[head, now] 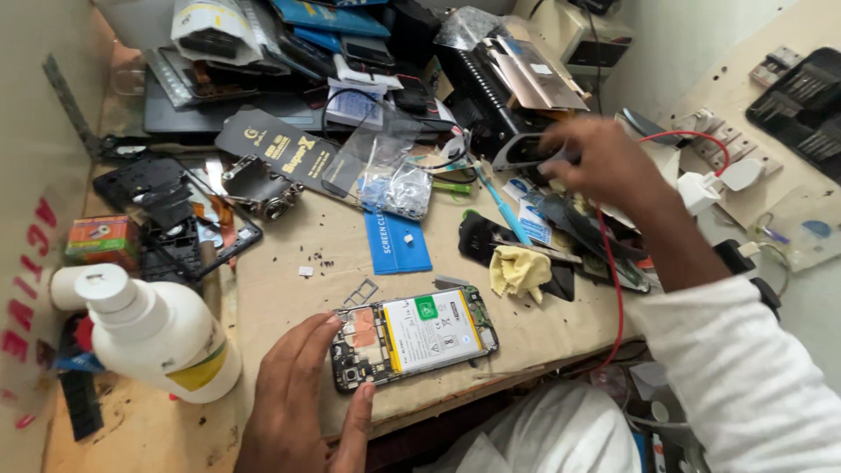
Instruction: The person cleans the inside of a disassembled smartphone. They spray liquid from a bottle, scrub the phone frame and back with a small blue brush, wipe it with a cloth, pry at the interior with a metal tool, remove the battery, and continue brushing small components.
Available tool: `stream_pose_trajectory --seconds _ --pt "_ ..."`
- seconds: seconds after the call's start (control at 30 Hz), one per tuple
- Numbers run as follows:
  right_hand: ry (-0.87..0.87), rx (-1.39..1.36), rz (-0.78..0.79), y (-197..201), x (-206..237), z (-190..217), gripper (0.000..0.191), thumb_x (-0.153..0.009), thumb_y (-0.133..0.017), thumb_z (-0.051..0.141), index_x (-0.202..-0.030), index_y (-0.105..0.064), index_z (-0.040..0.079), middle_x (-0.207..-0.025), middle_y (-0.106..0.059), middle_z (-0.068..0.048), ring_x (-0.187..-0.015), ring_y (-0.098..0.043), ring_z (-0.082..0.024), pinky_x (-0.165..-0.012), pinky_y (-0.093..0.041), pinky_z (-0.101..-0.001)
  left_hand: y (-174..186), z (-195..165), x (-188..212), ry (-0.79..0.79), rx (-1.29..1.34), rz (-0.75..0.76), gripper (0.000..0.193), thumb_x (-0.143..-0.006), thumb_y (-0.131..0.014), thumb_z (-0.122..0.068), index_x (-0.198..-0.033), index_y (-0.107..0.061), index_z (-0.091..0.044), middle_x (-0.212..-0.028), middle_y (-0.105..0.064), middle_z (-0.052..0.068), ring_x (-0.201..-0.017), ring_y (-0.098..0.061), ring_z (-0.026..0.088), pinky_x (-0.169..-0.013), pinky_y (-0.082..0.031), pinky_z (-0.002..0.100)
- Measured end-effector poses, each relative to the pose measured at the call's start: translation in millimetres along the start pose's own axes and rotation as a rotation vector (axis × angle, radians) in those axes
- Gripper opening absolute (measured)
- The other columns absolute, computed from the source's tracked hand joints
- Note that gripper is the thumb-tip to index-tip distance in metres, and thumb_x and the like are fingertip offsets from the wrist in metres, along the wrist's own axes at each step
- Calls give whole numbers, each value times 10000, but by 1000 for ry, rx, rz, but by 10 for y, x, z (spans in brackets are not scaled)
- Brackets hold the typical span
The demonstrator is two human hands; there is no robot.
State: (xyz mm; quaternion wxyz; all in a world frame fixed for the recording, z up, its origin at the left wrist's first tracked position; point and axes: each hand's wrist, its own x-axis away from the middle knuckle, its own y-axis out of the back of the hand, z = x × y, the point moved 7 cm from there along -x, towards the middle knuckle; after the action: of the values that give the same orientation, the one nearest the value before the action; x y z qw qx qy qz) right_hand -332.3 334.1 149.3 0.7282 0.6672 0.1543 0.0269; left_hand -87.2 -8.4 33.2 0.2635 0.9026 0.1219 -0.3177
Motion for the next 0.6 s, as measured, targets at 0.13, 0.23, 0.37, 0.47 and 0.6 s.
stream_pose_trajectory --seconds 0.13,0.23,0.37,0.47,0.6 --pt "266 53 -245 194 -403 -7 760 -729 -824 111 -1440 -556 91 -1384 -599 -216 -1245 -546 -397 -1037 -452 -447 -13 8 0 -44 -6 -82 709 -733 -783 -131 -1373 -511 8 -1307 -605 222 -1248 -591 385 -1067 -472 452" --pt "309 19 -149 71 -605 1 781 -725 -713 52 -1476 -513 130 -1441 -556 -193 -1317 -509 -370 -1086 -401 -458 -17 29 11 -51 9 -125 704 -735 -778 -136 -1370 -508 0 -1296 -628 210 -1238 -605 380 -1075 -464 455" --pt "397 223 -182 -35 -632 96 663 -773 -677 77 -1428 -589 143 -1418 -589 -182 -1328 -529 -350 -1085 -379 -522 -51 73 34 -7 -9 -63 688 -737 -779 -124 -1362 -521 3 -1289 -627 231 -1235 -608 392 -1055 -473 453" --pt "348 377 -157 -96 -677 68 574 -890 -628 67 -1453 -591 171 -1410 -643 -105 -1336 -574 -293 -1117 -424 -502 -45 63 37 -13 -10 -52 678 -747 -774 -117 -1361 -517 11 -1287 -627 238 -1235 -607 393 -1055 -475 453" --pt "267 449 -155 -36 -694 84 450 -985 -604 43 -1409 -634 192 -1352 -691 -85 -1298 -643 -258 -1100 -475 -482 -21 31 23 -13 11 -51 656 -765 -758 -99 -1360 -512 25 -1281 -623 241 -1232 -610 392 -1055 -480 455"
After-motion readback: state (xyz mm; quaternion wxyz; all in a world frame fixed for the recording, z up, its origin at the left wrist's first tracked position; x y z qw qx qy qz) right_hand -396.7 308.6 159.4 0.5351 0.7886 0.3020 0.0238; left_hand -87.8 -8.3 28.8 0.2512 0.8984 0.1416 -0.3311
